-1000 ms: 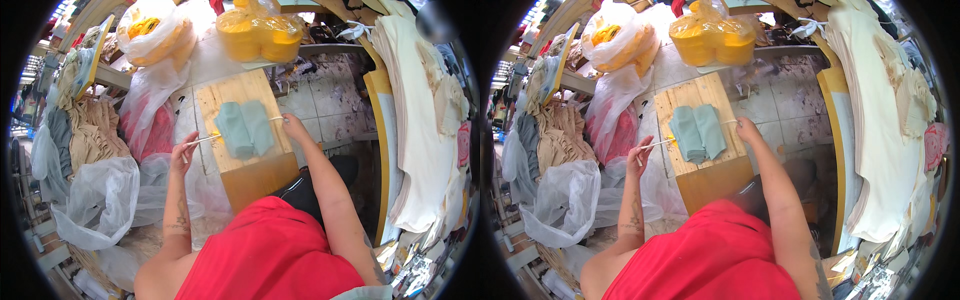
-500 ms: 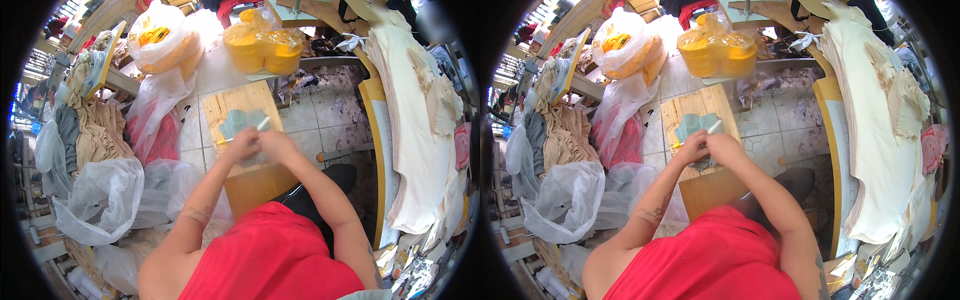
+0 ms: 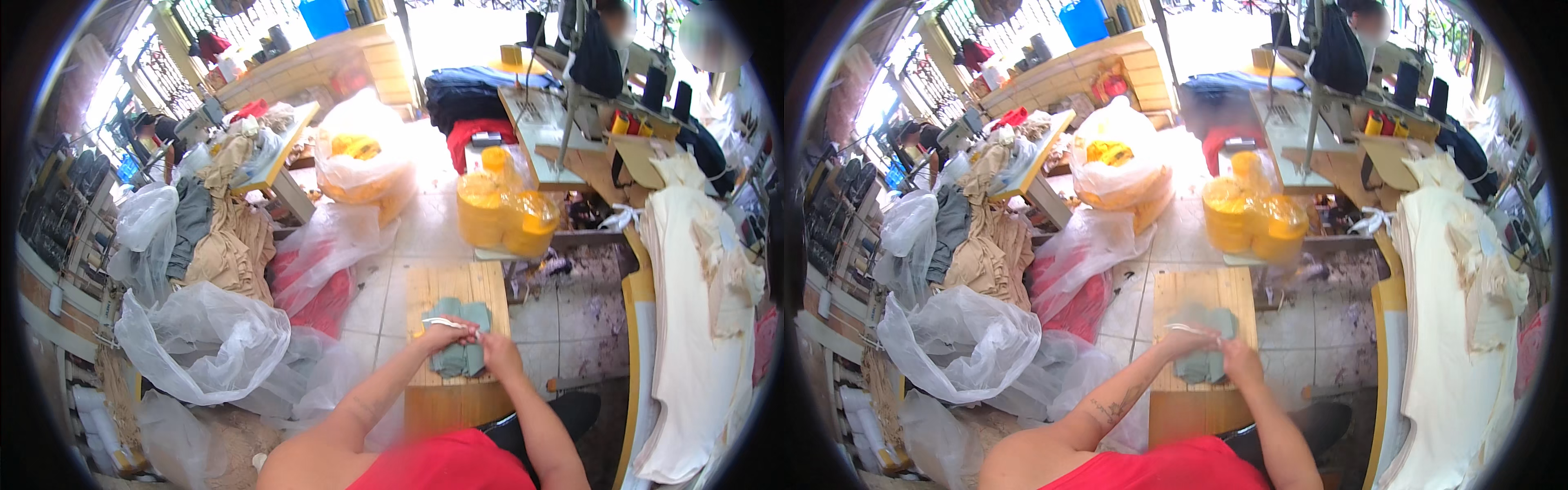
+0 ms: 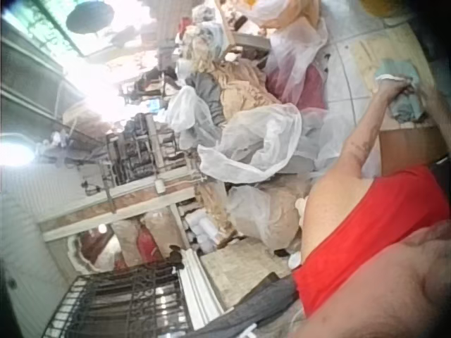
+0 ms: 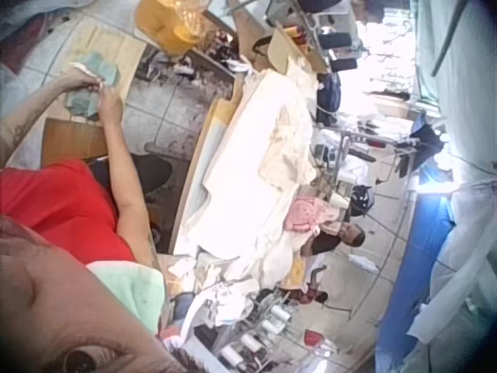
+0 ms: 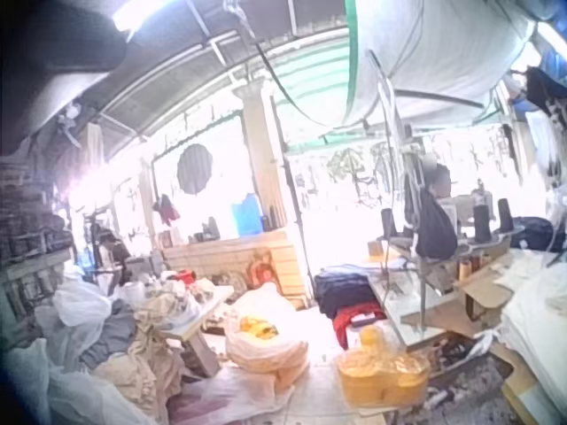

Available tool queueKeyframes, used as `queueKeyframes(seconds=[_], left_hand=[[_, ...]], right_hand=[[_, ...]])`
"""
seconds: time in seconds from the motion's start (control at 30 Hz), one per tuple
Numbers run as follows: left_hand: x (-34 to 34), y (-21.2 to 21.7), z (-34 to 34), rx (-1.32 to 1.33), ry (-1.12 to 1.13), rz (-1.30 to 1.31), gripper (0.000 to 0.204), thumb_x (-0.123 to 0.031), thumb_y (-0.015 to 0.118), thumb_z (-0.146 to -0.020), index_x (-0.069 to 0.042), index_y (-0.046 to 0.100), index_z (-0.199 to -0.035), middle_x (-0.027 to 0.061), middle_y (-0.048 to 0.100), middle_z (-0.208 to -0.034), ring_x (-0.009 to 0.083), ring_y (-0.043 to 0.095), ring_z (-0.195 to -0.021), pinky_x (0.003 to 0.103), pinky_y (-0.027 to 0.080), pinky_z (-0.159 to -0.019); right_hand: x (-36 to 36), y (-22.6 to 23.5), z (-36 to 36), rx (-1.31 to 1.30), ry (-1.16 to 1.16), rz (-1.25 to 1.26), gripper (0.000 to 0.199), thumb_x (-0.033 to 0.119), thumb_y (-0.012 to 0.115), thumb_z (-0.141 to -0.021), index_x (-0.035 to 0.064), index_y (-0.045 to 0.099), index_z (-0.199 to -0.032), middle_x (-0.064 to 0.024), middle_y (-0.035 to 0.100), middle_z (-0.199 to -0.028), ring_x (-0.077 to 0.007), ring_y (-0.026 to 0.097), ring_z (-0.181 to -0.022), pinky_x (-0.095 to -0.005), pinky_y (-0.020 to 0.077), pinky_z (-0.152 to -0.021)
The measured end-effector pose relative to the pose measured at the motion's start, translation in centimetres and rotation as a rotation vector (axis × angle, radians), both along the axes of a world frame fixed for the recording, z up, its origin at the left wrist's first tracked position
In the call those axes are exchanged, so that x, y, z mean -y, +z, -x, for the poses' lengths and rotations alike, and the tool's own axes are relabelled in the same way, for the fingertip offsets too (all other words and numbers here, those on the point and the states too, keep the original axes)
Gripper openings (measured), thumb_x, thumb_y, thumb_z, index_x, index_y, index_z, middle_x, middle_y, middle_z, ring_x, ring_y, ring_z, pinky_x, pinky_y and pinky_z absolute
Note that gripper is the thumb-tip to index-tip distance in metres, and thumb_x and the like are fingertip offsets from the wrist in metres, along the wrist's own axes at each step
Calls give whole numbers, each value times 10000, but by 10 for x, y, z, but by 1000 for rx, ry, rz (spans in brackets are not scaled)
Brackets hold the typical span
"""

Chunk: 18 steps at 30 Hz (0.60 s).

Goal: The person sorts through a stack of fabric pieces on a work table, selects individual pieces, and folds them onto a wooden board before securing the stack with a yellow strap.

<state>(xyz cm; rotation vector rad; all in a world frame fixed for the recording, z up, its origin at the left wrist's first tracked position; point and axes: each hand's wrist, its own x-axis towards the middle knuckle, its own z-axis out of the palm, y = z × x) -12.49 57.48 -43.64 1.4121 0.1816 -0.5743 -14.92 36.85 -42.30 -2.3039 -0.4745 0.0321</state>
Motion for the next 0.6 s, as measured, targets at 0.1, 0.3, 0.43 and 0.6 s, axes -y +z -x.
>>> queueKeyframes(seconds=[0.1, 0.3, 0.43, 0.6], left_hand=[[9, 32, -3, 343, -149, -408, 159, -94, 735, -858, 5, 734, -982, 64, 747, -868, 183, 694, -750, 252, 543, -671], [8, 25, -9, 1540, -279, -837, 89, -87, 630, -788, -75, 615, -875, 55, 597, -901, 250, 615, -866, 328, 540, -691], [2, 33, -2, 1547, -281, -877, 104, -97, 610, -796, -91, 595, -898, 56, 564, -908, 231, 605, -889, 335, 531, -715], [-9, 9, -8, 1495, -304, -978, 135, -105, 613, -824, -104, 628, -958, 70, 591, -897, 246, 610, -857, 355, 514, -723]], right_hand=[[5, 7, 0, 76, 154, -114, 174, 84, 603, -936, 64, 724, -1060, -136, 692, -908, -296, 658, -733, -396, 540, -689], [1, -19, -55, -739, 202, -680, 291, -1, 578, -956, 32, 648, -1236, -12, 671, -938, -92, 596, -726, -240, 502, -661], [8, -14, -71, -967, 256, -729, 212, 10, 607, -957, 5, 670, -1159, -46, 700, -924, -94, 616, -723, -241, 491, -644], [4, -9, -79, -477, 230, -298, 123, 108, 667, -926, 6, 701, -986, -108, 707, -868, -201, 659, -700, -330, 518, -652]])
